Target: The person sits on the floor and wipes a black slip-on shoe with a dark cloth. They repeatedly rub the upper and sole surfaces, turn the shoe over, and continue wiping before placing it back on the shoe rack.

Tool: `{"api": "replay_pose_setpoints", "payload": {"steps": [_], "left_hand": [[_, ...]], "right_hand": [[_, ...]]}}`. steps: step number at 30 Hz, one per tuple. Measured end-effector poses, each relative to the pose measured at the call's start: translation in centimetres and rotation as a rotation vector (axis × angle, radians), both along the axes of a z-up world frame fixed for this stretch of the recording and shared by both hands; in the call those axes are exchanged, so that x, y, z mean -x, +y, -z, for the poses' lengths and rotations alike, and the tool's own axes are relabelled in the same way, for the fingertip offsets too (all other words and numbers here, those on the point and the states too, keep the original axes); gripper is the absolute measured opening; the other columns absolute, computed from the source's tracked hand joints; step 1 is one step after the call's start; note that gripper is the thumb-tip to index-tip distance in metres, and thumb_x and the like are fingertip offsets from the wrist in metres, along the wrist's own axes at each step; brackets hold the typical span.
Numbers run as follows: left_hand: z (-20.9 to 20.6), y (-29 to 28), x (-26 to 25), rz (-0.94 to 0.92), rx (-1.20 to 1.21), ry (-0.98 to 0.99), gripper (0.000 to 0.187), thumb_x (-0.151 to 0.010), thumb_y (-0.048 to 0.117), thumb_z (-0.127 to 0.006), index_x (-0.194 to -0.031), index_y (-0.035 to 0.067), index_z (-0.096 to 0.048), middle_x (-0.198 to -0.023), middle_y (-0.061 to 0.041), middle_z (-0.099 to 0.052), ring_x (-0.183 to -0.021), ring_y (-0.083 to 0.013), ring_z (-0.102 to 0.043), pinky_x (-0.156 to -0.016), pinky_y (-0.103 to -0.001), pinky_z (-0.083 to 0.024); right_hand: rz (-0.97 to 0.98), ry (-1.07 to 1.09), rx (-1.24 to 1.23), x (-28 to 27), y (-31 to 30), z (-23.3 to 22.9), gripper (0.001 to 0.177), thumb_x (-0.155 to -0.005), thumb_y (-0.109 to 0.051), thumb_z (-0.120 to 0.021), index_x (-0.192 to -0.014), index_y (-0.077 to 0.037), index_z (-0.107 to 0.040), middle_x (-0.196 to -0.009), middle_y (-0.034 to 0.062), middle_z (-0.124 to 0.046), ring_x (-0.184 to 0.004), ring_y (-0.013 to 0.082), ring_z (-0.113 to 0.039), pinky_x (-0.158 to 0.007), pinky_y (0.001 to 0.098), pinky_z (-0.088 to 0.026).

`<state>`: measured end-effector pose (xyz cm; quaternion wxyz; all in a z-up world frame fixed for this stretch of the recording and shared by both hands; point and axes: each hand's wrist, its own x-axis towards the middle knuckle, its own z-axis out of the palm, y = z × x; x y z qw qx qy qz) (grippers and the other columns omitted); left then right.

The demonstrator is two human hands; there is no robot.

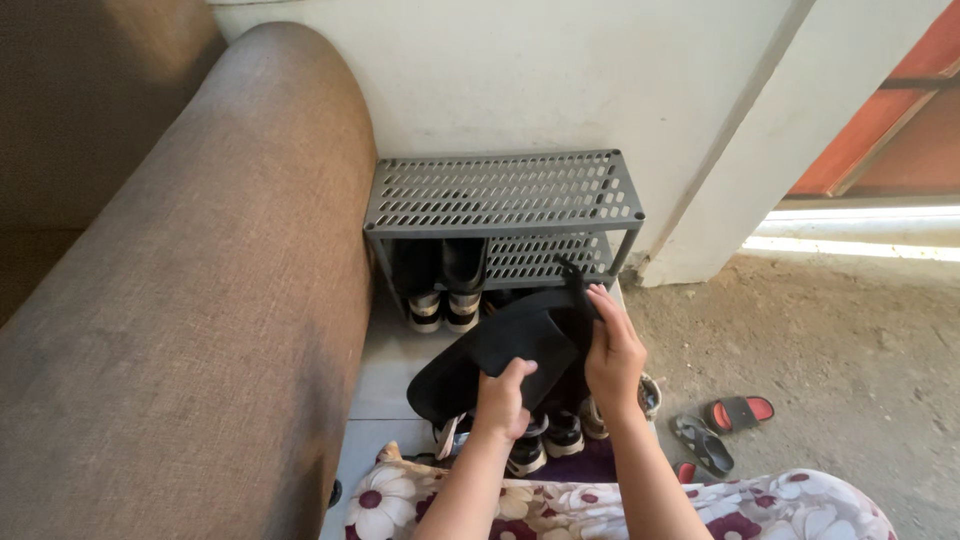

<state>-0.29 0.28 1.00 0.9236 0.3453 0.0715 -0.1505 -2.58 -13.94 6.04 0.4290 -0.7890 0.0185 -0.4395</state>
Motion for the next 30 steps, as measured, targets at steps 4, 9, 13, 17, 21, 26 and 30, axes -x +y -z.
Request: {"api": "replay_pose_setpoints", "payload": {"steps": [4,9,13,17,21,26,30], "left_hand": [[0.6,0.7,-0.4,0.007,0.055,0.096,0.033,-0.077,0.003,-0.064,-0.110,-0.002,-0.069,-0.106,-0.013,-0.073,-0.095,-0.0260,-0.072,-0.085,-0.038,-0.058],[2.0,0.8,-1.4,0.126,0.208,0.263,0.032,-0.082,0.013,-0.061,-0.107,-0.006,-0.067,-0.108,-0.019,-0.073,-0.098,-0.0326,-0.073,-0.089,-0.043,-0.060],[2.3,0.6,-1.5,0.146,0.375,0.246,0.041,-0.083,0.013,-0.057,-0.118,-0.006,-0.065,-0.116,-0.019,-0.072,-0.108,-0.0342,-0.071,-0.097,-0.045,-0.058],[2.3,0.3,-2.1,0.114,0.487,0.254,0.045,-0.083,0.012,-0.056,-0.125,-0.005,-0.062,-0.121,-0.019,-0.070,-0.112,-0.0358,-0.068,-0.101,-0.047,-0.055],[2.4,0.3,-2.8,0.066,0.551,0.213,0.045,-0.083,0.011,-0.056,-0.124,-0.004,-0.063,-0.122,-0.019,-0.070,-0.112,-0.0346,-0.068,-0.102,-0.046,-0.055],[2.7,0.4,-3.8,-0.085,0.328,0.168,0.040,-0.086,0.010,-0.061,-0.120,-0.012,-0.062,-0.115,-0.019,-0.071,-0.110,-0.0334,-0.069,-0.101,-0.043,-0.055],[3.1,-0.2,-3.6,-0.151,0.122,0.065,0.034,-0.082,0.003,-0.066,-0.115,-0.007,-0.066,-0.111,-0.011,-0.071,-0.105,-0.0239,-0.068,-0.095,-0.036,-0.055]], "right_hand": [[-0.003,-0.024,-0.123,0.3,0.3,1.7,0.038,-0.099,0.009,-0.050,-0.133,-0.002,-0.061,-0.137,0.0155,-0.067,-0.134,0.0256,-0.061,-0.114,0.0347,-0.044],[0.020,-0.042,-0.274,-0.4,1.5,3.5,0.039,-0.103,0.004,-0.050,-0.142,0.002,-0.056,-0.143,0.0160,-0.062,-0.135,0.0232,-0.057,-0.114,0.0331,-0.040],[0.002,-0.012,-0.439,-0.1,2.8,4.5,0.042,-0.105,-0.001,-0.050,-0.147,0.000,-0.052,-0.142,0.0135,-0.063,-0.129,0.0179,-0.058,-0.110,0.0295,-0.042],[-0.014,0.056,-0.562,0.2,3.9,5.5,0.045,-0.105,-0.005,-0.050,-0.150,-0.003,-0.050,-0.141,0.0123,-0.064,-0.122,0.0141,-0.060,-0.103,0.0275,-0.046],[-0.029,0.219,-0.571,0.9,5.6,9.3,0.044,-0.104,-0.008,-0.052,-0.148,-0.002,-0.051,-0.137,0.0126,-0.067,-0.119,0.0141,-0.062,-0.102,0.0281,-0.047],[-0.256,0.416,-0.702,2.4,6.0,14.7,0.039,-0.102,-0.011,-0.054,-0.138,0.003,-0.061,-0.129,0.0164,-0.070,-0.115,0.0164,-0.062,-0.100,0.0289,-0.047],[-0.013,0.304,-0.574,2.2,3.4,14.1,0.035,-0.102,-0.010,-0.057,-0.135,0.003,-0.061,-0.134,0.0134,-0.066,-0.123,0.0168,-0.060,-0.106,0.0296,-0.043]]}}
